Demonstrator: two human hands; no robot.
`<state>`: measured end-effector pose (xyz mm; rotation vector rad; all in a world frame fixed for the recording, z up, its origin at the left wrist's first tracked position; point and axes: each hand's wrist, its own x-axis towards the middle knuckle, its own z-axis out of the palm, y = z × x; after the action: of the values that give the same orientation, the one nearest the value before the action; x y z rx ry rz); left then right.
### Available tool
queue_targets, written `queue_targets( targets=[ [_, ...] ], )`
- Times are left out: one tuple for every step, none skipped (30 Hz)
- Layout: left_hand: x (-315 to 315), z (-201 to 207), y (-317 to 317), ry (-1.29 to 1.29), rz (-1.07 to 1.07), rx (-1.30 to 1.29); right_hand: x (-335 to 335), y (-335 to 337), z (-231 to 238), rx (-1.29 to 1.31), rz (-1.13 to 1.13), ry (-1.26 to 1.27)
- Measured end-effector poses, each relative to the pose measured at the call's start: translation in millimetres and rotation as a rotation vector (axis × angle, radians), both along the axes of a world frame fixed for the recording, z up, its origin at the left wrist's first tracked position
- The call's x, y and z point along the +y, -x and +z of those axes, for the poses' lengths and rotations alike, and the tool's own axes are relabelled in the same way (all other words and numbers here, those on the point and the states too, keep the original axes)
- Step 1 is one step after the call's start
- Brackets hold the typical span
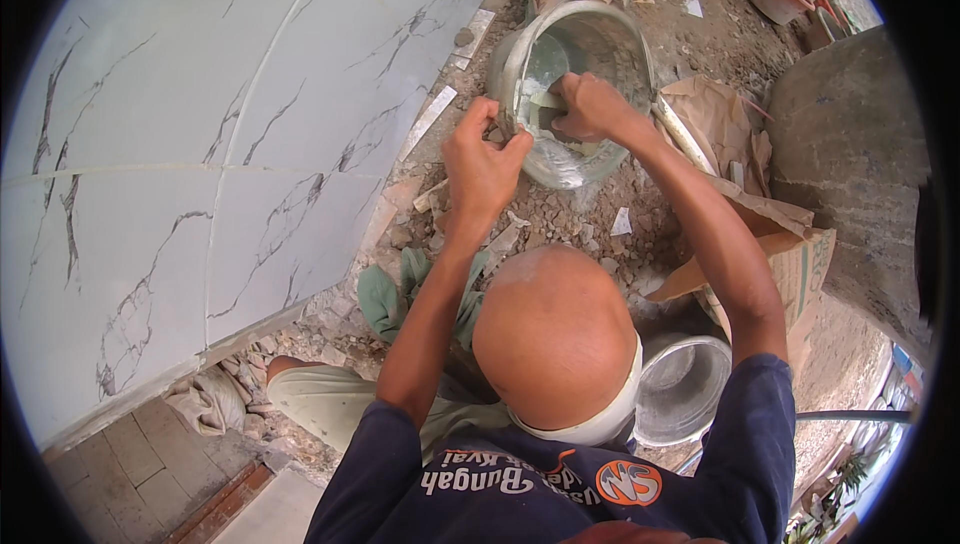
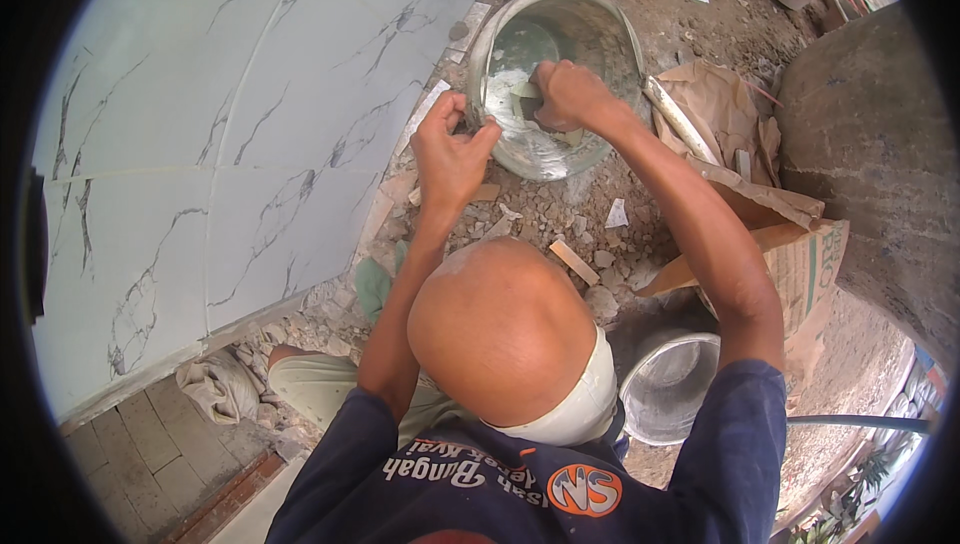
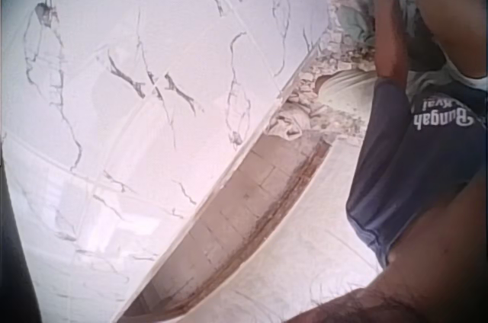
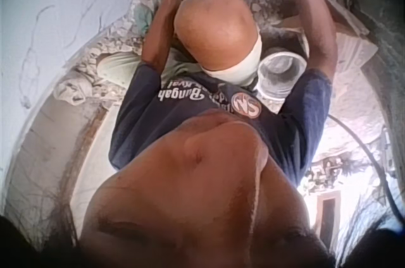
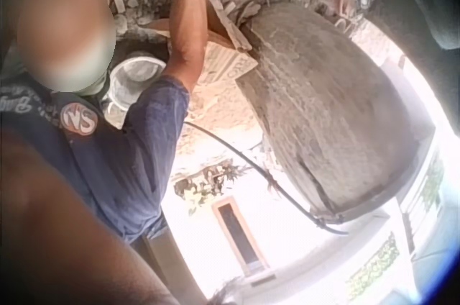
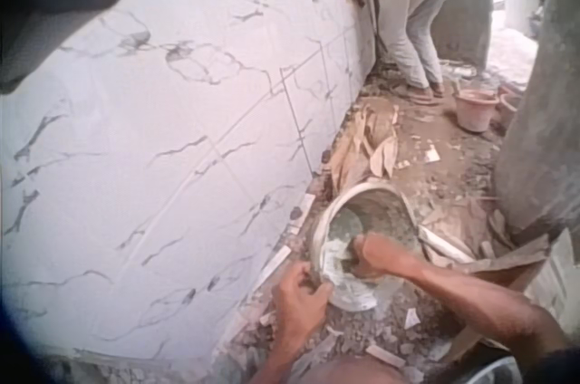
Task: The person applies grout to the joints between white marble-patterned wall tiles using a small sponge. They repeatedly dip the sponge into a metal bowl of water to clean it and then wipe the tile surfaces to remove excess grout.
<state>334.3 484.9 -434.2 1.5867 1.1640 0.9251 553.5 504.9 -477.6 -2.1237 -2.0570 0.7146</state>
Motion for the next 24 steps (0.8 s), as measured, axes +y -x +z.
queue_targets(
  targets=[
    [0.8,-1.1,0.4,-0.021,0.004,-0.001,-0.5,-2.2,-0.6,0.062,0.033,-0.016],
    [2.7,-2.3,3.4,-0.044,0.008,0.000,-0.3,-3.5,2.8,0.126,0.066,-0.035],
    [4.3,-3.5,6.8,-0.032,0.014,0.021,-0.5,-5.3,6.4,0.190,0.100,-0.054],
    [5.4,-4.7,10.3,-0.019,0.022,0.040,-1.1,-8.4,10.6,0.358,0.080,0.029],
    [8.0,-5.3,11.1,-0.010,0.022,0.052,-2.6,-17.1,17.0,0.518,0.054,0.108],
    [12.4,-1.7,14.4,0.048,0.048,0.004,2.0,-24.9,22.1,0.681,0.039,0.177],
    [12.0,1.8,19.6,0.106,0.073,-0.047,-1.1,-31.5,25.1,0.779,0.019,0.195],
    [13.9,6.3,29.9,0.150,0.107,-0.090,-2.5,-27.1,39.0,0.943,-0.013,0.192],
    [14.9,7.2,46.9,0.192,0.110,-0.084,-7.5,-21.9,56.2,1.105,-0.041,0.186],
    [11.2,9.6,62.2,0.246,0.155,-0.112,-10.1,-18.0,68.2,1.190,-0.072,0.095],
    [10.6,16.6,75.5,0.280,0.190,-0.143,-7.9,-16.7,80.3,1.281,-0.092,-0.016],
    [10.8,26.8,89.2,0.302,0.219,-0.145,5.8,-19.5,92.5,1.376,-0.118,-0.124],
    [3.1,32.9,108.0,0.356,0.255,-0.142,23.9,-15.8,103.7,1.358,-0.165,-0.269],
    [-7.5,39.4,130.4,0.370,0.300,-0.109,38.3,-0.5,113.2,1.344,-0.219,-0.386],
    [-18.6,42.3,151.3,0.396,0.342,-0.081,50.6,13.3,119.4,1.320,-0.284,-0.496],
    [-31.8,42.4,159.4,0.430,0.376,-0.070,68.3,16.2,110.6,1.286,-0.339,-0.626],
    [-38.5,46.6,161.9,0.451,0.396,-0.056,100.5,13.4,94.2,1.247,-0.396,-0.775],
    [-45.3,48.2,168.7,0.443,0.396,-0.053,131.4,10.9,87.5,1.202,-0.443,-0.928],
    [-55.0,49.4,179.9,0.437,0.415,-0.029,157.4,16.5,80.2,1.134,-0.486,-1.027],
    [-63.7,50.5,187.4,0.419,0.429,-0.036,182.2,21.0,76.4,1.057,-0.529,-1.127],
    [-73.1,52.3,194.0,0.406,0.449,-0.044,202.8,24.0,74.3,0.976,-0.569,-1.215],
    [-80.2,54.2,198.6,0.406,0.471,-0.015,219.7,23.3,74.2,0.925,-0.594,-1.282],
    [-86.9,54.9,200.9,0.410,0.493,0.009,234.0,20.5,73.6,0.868,-0.616,-1.345],
    [-94.0,53.8,203.9,0.416,0.521,0.031,245.6,21.2,74.6,0.811,-0.633,-1.403]
  ],
)
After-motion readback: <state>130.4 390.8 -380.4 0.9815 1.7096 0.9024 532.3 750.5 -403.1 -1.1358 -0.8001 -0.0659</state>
